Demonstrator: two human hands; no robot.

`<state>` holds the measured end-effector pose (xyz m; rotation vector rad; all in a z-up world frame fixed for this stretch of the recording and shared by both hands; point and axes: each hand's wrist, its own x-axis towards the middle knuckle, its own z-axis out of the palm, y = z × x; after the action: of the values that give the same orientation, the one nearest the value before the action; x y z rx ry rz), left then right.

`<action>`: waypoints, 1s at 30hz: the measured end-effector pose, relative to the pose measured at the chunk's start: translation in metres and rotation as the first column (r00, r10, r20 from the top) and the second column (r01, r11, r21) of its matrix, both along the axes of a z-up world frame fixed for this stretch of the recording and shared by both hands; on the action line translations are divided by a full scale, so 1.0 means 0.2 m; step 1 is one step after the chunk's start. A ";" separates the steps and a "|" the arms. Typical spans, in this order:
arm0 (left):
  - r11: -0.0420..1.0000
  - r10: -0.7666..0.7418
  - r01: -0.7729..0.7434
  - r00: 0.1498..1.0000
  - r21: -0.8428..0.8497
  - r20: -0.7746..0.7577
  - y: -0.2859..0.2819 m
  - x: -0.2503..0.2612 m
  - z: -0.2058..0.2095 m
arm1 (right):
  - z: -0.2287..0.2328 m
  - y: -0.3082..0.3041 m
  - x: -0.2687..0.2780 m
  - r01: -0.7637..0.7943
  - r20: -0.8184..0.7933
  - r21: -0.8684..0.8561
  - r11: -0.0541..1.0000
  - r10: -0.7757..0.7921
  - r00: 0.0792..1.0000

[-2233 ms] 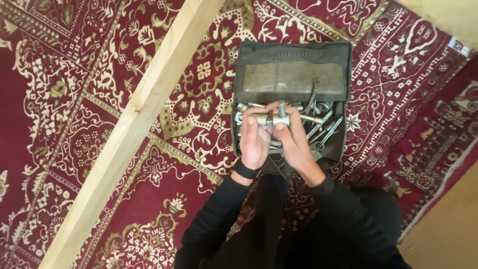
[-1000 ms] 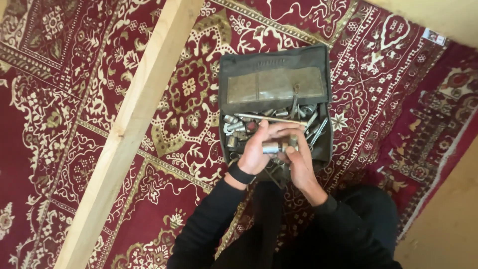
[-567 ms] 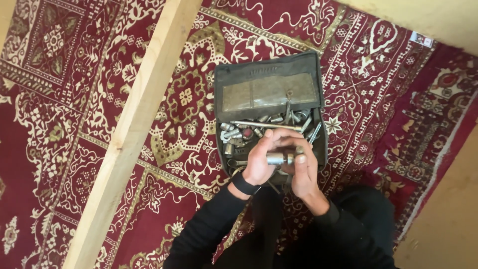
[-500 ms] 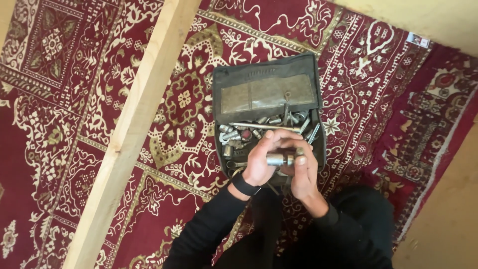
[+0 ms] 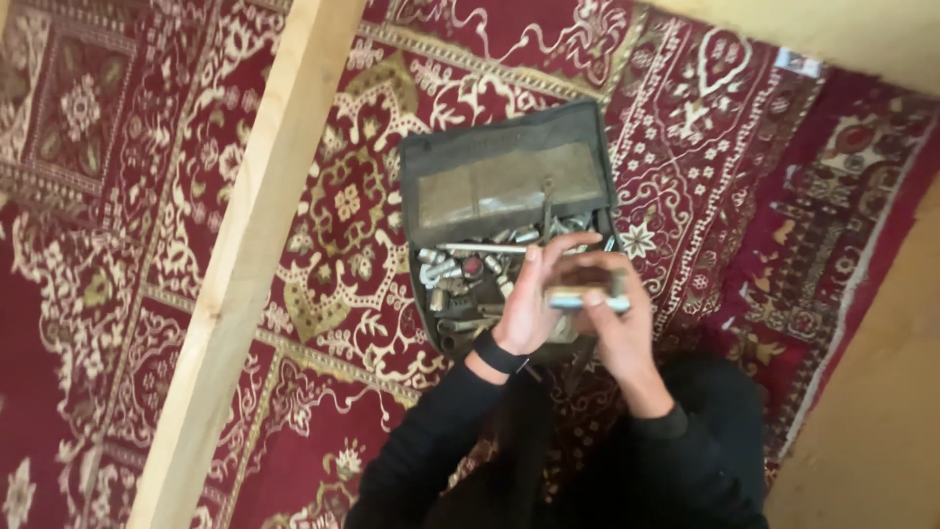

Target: Tightening bolts on a wooden bed frame using a socket wrench.

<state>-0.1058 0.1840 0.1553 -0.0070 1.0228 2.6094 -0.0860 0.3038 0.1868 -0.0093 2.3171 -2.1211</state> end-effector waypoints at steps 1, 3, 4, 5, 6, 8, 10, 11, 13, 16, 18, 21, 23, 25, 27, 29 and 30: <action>0.991 -0.008 -0.007 0.994 0.136 0.112 0.02 0.01 -0.15 | 0.01 0.04 0.00 0.130 0.055 -0.224 0.966 -0.121 0.991; 0.959 -0.063 -0.008 0.969 0.284 0.240 0.05 0.07 -0.41 | -0.03 0.19 0.04 0.288 0.144 -0.407 0.867 -0.251 0.957; 0.886 -0.041 -0.055 0.980 -0.460 -0.196 0.05 0.12 -0.50 | -0.08 0.29 0.08 0.341 0.196 -0.470 0.814 -0.281 0.940; 0.352 -0.322 -0.422 0.784 -0.836 -0.531 0.06 0.07 -0.60 | -0.12 0.40 0.04 0.368 0.213 -0.542 0.755 -0.300 0.930; 0.374 -0.326 -0.430 0.769 -0.822 -0.550 0.14 0.08 -0.60 | -0.14 0.49 0.03 0.372 0.192 -0.535 0.759 -0.320 0.928; 0.206 -0.751 -0.601 0.409 -0.772 -0.519 0.28 0.22 -0.60 | -0.19 0.66 0.10 0.514 0.309 -0.550 0.658 -0.411 0.857; 0.276 -0.813 -0.608 0.266 -0.745 -0.518 0.46 0.28 -0.81 | -0.20 0.74 0.13 0.600 0.382 -0.515 0.612 -0.463 0.800; 0.332 -0.855 -0.621 0.121 -0.710 -0.505 0.55 0.28 -0.91 | -0.21 0.78 0.12 0.664 0.442 -0.491 0.565 -0.495 0.748; 0.381 -0.836 -0.632 0.076 -0.675 -0.544 0.62 0.26 -1.12 | -0.22 0.85 0.14 0.691 0.448 -0.498 0.524 -0.526 0.723; 0.466 -0.784 -0.650 0.011 -0.600 -0.621 0.66 0.22 -1.43 | -0.22 0.92 0.15 0.727 0.461 -0.485 0.487 -0.564 0.685; 0.498 -0.753 -0.667 -0.016 -0.554 -0.658 0.65 0.18 -1.44 | -0.24 0.97 0.15 0.732 0.461 -0.472 0.492 -0.570 0.680; 0.264 -0.880 -0.794 0.033 -0.547 -0.473 0.59 0.11 -1.25 | -0.33 1.03 0.14 0.724 0.472 -0.471 0.504 -0.549 0.689; 0.431 -0.802 -0.652 0.039 -0.624 -0.595 0.59 0.05 -1.29 | -0.36 1.06 0.11 0.707 0.465 -0.464 0.534 -0.532 0.708; 0.283 -0.887 -0.730 0.048 -0.622 -0.460 0.55 -0.08 -1.03 | -0.37 1.07 0.08 0.702 0.472 -0.460 0.544 -0.519 0.712; 0.143 -0.945 -0.798 0.065 -0.585 -0.320 0.53 -0.24 -0.92 | -0.38 1.09 0.05 0.697 0.474 -0.455 0.554 -0.512 0.716; -0.007 -0.939 -0.784 0.219 -0.621 -0.267 0.49 -0.41 -0.94 | -0.39 1.11 0.03 0.707 0.498 -0.477 0.522 -0.502 0.707; -0.006 -0.940 -0.785 0.216 -0.620 -0.264 0.42 -0.55 -0.95 | -0.39 1.12 0.02 0.708 0.499 -0.479 0.518 -0.503 0.706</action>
<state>-0.2151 0.2681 -0.0356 1.5927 2.8461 0.1481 -0.0818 0.5274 0.1079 1.2314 1.3837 -2.8500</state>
